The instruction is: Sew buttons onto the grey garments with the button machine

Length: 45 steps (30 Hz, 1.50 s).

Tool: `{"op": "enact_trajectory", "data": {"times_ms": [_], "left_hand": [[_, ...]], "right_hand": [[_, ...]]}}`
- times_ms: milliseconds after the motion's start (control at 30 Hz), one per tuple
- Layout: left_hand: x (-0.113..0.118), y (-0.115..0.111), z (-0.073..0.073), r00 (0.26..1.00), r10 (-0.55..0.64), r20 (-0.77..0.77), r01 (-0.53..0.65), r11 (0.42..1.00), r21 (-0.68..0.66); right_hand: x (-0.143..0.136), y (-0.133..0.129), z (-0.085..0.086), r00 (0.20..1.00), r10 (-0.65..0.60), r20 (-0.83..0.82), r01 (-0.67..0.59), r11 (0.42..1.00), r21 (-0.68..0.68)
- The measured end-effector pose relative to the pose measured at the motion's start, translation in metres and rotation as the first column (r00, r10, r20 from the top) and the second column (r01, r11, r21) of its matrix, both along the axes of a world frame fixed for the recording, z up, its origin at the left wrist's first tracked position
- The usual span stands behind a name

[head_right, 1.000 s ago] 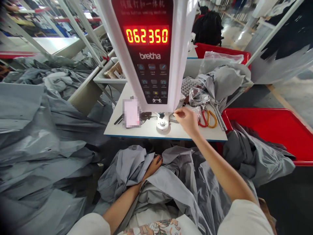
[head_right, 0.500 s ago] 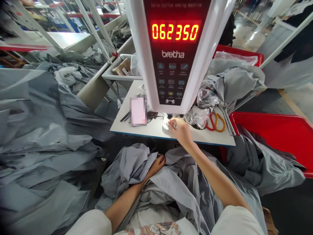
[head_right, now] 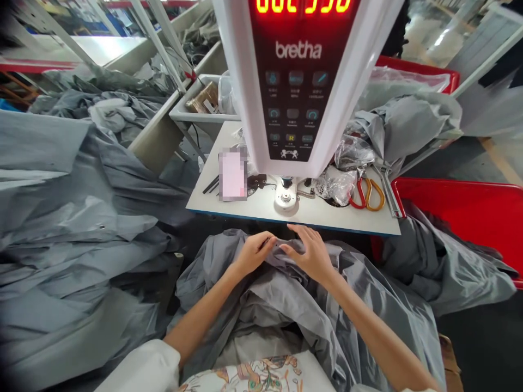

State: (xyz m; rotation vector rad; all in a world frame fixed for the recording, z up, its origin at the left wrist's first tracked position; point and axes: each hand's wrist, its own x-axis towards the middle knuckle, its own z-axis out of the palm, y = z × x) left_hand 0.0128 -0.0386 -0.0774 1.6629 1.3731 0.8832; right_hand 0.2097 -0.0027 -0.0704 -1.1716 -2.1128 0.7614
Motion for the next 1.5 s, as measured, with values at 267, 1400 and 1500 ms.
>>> {"op": "enact_trajectory", "data": {"times_ms": [267, 1400, 1500], "left_hand": [[-0.015, 0.031, 0.033, 0.997, 0.063, -0.044, -0.058, 0.992, 0.108], [-0.001, 0.118, 0.015, 0.855, 0.33, -0.401, -0.165, 0.905, 0.393], [-0.002, 0.12, 0.01, 0.894, 0.278, -0.351, -0.066, 0.857, 0.51]], "right_hand": [[0.002, 0.024, 0.001, 0.974, 0.018, -0.225, -0.073, 0.968, -0.241], [-0.047, 0.093, -0.002, 0.869, -0.423, -0.255, 0.435, 0.9, -0.01], [-0.047, 0.09, -0.003, 0.874, -0.424, -0.239, 0.441, 0.897, 0.023]]}}
